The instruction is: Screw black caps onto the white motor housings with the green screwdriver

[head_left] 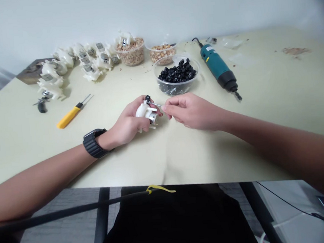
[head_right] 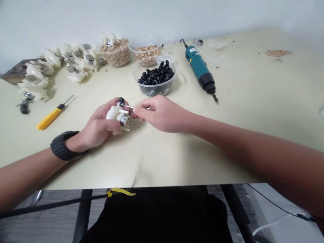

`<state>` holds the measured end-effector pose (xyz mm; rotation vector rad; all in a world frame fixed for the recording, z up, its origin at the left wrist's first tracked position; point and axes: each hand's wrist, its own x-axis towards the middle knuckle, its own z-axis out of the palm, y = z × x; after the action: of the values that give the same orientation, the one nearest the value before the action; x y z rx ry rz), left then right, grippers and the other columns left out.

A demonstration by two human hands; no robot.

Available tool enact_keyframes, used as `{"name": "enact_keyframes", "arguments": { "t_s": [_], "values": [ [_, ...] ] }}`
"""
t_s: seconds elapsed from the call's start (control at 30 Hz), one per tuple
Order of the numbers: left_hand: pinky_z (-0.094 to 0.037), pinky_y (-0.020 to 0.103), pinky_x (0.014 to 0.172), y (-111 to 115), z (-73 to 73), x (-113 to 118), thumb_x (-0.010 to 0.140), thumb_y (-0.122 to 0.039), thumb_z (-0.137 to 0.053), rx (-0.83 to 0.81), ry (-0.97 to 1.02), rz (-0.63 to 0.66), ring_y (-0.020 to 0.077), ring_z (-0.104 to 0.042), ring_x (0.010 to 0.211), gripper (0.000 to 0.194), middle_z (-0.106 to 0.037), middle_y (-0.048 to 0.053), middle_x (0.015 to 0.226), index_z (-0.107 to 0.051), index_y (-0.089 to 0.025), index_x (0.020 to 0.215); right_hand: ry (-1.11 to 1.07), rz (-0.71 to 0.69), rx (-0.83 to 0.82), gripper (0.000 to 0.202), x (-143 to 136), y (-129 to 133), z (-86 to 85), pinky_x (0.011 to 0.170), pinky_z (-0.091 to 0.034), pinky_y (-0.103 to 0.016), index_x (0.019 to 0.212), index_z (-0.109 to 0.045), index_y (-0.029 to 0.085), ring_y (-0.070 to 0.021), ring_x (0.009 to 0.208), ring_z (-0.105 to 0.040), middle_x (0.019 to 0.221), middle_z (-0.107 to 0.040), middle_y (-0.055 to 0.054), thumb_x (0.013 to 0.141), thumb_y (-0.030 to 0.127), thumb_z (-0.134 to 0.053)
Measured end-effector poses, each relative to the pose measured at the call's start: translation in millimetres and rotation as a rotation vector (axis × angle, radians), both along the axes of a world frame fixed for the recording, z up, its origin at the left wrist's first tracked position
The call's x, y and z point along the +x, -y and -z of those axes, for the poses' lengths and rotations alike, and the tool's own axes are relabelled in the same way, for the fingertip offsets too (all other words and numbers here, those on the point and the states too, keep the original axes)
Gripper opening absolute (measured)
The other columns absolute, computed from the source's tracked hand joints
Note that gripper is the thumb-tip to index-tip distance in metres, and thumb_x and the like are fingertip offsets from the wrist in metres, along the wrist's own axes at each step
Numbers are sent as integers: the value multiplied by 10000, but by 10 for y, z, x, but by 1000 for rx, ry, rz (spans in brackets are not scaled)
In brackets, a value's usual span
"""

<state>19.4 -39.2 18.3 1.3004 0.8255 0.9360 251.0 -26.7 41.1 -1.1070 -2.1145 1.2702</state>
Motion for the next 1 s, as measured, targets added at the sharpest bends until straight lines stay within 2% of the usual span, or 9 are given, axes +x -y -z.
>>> {"name": "enact_keyframes", "arguments": {
  "t_s": [0.2, 0.37, 0.47, 0.57, 0.63, 0.73, 0.8, 0.9, 1.0],
  "values": [
    [-493, 296, 701, 9, 16, 10, 525, -20, -681, -1, 19, -13, 189, -657, 852, 421, -763, 38, 951, -645, -175, 916, 267, 4, 485, 318, 3, 70, -7, 654, -280, -318, 874, -606, 190, -140, 654, -411, 711, -538, 2, 1117, 316, -443],
    [-430, 266, 610, 74, -24, 55, 529, -12, -700, 14, -14, -16, 142, -594, 754, 419, -709, 1, 860, -600, -180, 900, 640, 114, 719, 358, -79, 171, -8, 632, -156, -350, 946, -644, 173, -157, 617, -272, 727, -546, -41, 1122, 392, -421],
    [-369, 267, 550, 102, -43, 80, 556, -27, -701, 60, -67, -24, 131, -537, 691, 426, -653, -20, 814, -564, -196, 922, 532, 88, 642, 374, -105, 166, -36, 631, -188, -342, 819, -575, 189, -147, 619, -302, 693, -512, -24, 1121, 365, -440],
    [-352, 271, 545, 107, -50, 87, 569, -49, -714, 83, -105, -16, 138, -535, 696, 428, -645, -16, 829, -560, -199, 939, 302, 36, 460, 450, -89, 124, -59, 625, -238, -325, 686, -418, 210, -126, 611, -354, 633, -446, 9, 1117, 330, -459],
    [-345, 277, 552, 103, -49, 76, 593, -71, -730, 95, -131, -2, 140, -528, 688, 413, -644, -13, 832, -563, -202, 948, 169, 12, 237, 478, -64, 95, -59, 581, -240, -312, 683, -358, 222, -112, 564, -329, 600, -386, 33, 1131, 366, -448],
    [-346, 291, 579, 89, -42, 38, 625, -95, -741, 142, -176, 9, 148, -519, 683, 396, -640, -12, 828, -573, -206, 967, 49, -34, -237, 467, -27, 59, -33, 465, -181, -303, 774, -402, 252, -110, 465, -262, 566, -331, 69, 1143, 537, -419],
    [-362, 302, 606, 69, -35, 10, 628, -94, -743, 192, -209, 10, 157, -531, 710, 401, -652, -8, 850, -580, -205, 977, 6, -60, -445, 473, -13, 38, -5, 413, -141, -300, 830, -436, 267, -112, 430, -227, 558, -317, 84, 1119, 642, -438],
    [-383, 310, 643, 20, -23, -14, 627, -83, -743, 255, -230, 11, 162, -544, 748, 412, -668, -4, 885, -584, -205, 987, -49, -67, -467, 484, -18, -6, 31, 396, -149, -289, 836, -447, 266, -104, 431, -219, 577, -315, 86, 1107, 666, -466],
    [-371, 306, 641, -39, -5, -12, 631, -87, -737, 253, -201, -11, 150, -524, 723, 405, -660, -10, 874, -579, -206, 985, -19, -59, -266, 465, -45, -77, 38, 447, -211, -284, 815, -478, 245, -99, 457, -272, 592, -362, 74, 1138, 579, -454]
  ]
}}
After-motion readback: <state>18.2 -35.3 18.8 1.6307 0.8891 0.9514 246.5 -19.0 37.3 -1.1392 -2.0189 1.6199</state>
